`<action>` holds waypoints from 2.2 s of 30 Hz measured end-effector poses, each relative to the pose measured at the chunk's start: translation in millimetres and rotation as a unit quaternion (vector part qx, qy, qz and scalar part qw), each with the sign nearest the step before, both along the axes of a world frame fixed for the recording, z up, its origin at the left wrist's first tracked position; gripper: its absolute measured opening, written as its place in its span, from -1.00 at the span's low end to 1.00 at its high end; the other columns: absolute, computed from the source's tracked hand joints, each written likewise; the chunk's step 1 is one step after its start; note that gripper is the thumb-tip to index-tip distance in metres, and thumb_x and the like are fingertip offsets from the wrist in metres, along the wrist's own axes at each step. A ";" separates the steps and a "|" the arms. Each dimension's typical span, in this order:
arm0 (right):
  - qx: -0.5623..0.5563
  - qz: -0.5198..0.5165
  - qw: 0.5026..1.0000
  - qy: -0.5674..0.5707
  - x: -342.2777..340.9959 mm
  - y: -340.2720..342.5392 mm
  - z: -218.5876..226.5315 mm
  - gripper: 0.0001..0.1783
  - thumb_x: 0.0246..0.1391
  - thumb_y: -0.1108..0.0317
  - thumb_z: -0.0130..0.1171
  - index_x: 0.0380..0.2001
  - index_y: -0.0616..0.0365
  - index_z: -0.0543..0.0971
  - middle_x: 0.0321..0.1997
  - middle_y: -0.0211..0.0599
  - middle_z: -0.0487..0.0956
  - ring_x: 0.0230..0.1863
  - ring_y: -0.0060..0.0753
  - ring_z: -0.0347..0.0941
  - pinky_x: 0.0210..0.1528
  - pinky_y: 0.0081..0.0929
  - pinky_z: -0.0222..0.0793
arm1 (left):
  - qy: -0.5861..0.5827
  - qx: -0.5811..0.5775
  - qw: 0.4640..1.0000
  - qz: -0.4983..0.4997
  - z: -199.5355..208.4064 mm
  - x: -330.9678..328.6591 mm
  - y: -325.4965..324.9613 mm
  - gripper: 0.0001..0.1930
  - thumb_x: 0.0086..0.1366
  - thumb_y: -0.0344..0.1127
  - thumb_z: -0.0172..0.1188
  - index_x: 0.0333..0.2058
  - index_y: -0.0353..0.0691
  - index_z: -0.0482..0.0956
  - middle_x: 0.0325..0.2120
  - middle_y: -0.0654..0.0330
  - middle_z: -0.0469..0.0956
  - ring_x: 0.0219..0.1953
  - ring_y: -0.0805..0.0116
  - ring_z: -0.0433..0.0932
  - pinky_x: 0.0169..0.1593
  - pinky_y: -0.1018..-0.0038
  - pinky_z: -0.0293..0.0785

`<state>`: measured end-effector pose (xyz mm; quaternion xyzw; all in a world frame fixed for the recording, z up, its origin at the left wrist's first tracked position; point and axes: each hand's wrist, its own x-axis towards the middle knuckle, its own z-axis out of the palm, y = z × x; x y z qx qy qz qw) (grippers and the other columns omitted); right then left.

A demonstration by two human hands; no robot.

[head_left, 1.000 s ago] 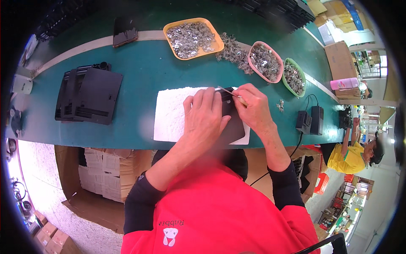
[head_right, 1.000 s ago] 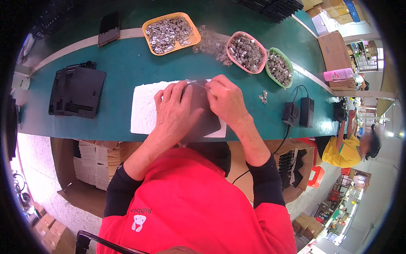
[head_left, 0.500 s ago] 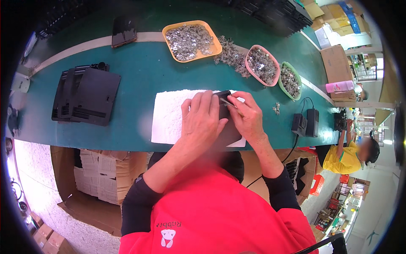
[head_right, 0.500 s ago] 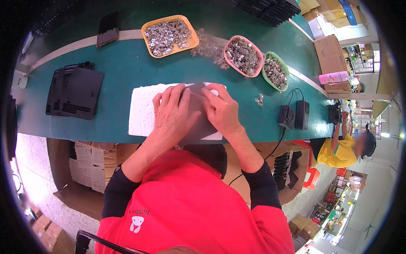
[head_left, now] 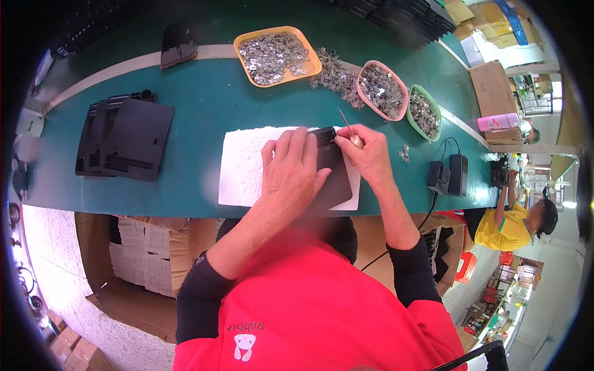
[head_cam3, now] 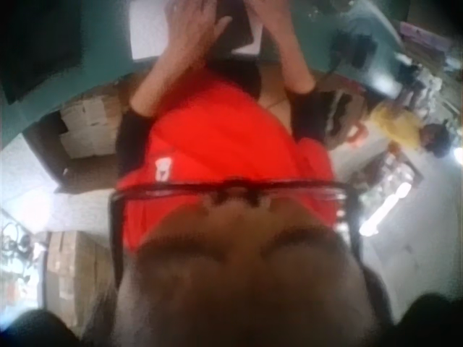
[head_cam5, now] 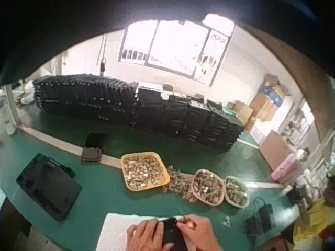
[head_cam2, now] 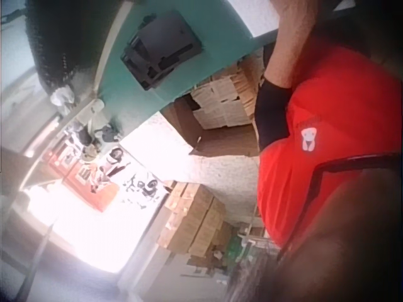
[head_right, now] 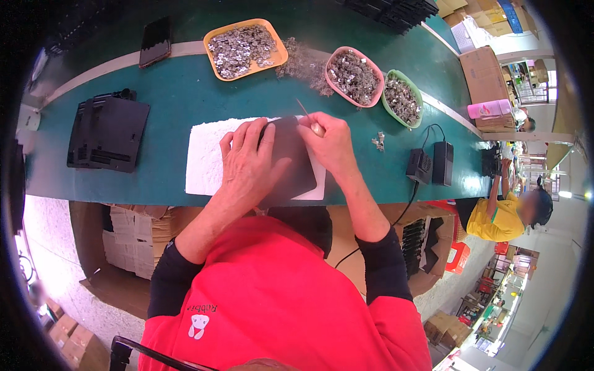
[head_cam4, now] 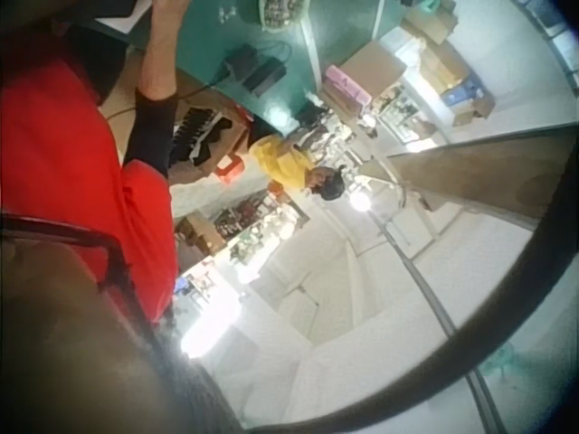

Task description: The person uses a small screwdriver to fasten screws into a black rectangular electronic device. They repeatedly pick up screws from a tray, insert them into the device, and tighten them. The person places the assembled device into a cardboard box and repeats the process with another unit.

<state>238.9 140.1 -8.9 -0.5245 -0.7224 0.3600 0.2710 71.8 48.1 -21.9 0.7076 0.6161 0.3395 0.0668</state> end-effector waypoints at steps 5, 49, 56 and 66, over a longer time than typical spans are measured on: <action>-0.211 0.014 0.977 0.030 -4.8 16.7 23.4 -0.83 -0.01 0.46 0.27 -0.32 0.29 0.57 -0.66 -0.52 0.42 -0.73 -0.76 0.20 -0.73 -0.67 0.03 | 0.004 -0.004 1.000 0.007 -1.9 0.6 -1.4 -0.33 -0.03 -0.17 0.37 0.03 -0.37 0.36 0.04 0.03 0.31 0.12 0.11 0.26 0.13 0.15 0.08; 0.162 0.167 0.888 -0.396 -8.0 -50.0 21.6 -0.55 0.01 0.45 0.04 0.03 0.22 0.42 -0.48 -0.15 0.54 -0.50 -0.14 0.56 -0.47 -0.27 0.49 | 0.084 -0.046 0.995 0.033 6.5 2.4 -4.6 -0.43 0.05 -0.13 0.29 0.03 -0.28 0.48 -0.05 0.02 0.42 -0.06 0.09 0.38 -0.07 0.20 0.24; 0.213 0.207 0.809 -0.506 -20.7 -60.7 20.3 -0.37 0.01 0.44 0.04 0.18 0.47 0.28 -0.48 -0.16 0.49 -0.55 -0.26 0.55 -0.60 -0.41 0.48 | 0.076 -0.080 0.994 0.022 12.8 1.3 -2.9 -0.44 0.05 -0.19 0.28 0.03 -0.31 0.47 -0.07 0.01 0.42 -0.07 0.08 0.38 -0.09 0.21 0.25; 0.208 0.208 0.849 -0.439 -13.2 -48.9 26.1 -0.43 0.00 0.44 0.07 0.12 0.41 0.31 -0.46 -0.08 0.55 -0.48 -0.14 0.58 -0.49 -0.32 0.51 | 0.064 -0.078 0.995 0.028 20.8 3.6 -5.8 -0.43 0.05 -0.18 0.26 0.02 -0.36 0.45 -0.11 -0.05 0.42 -0.08 0.03 0.38 -0.09 0.18 0.28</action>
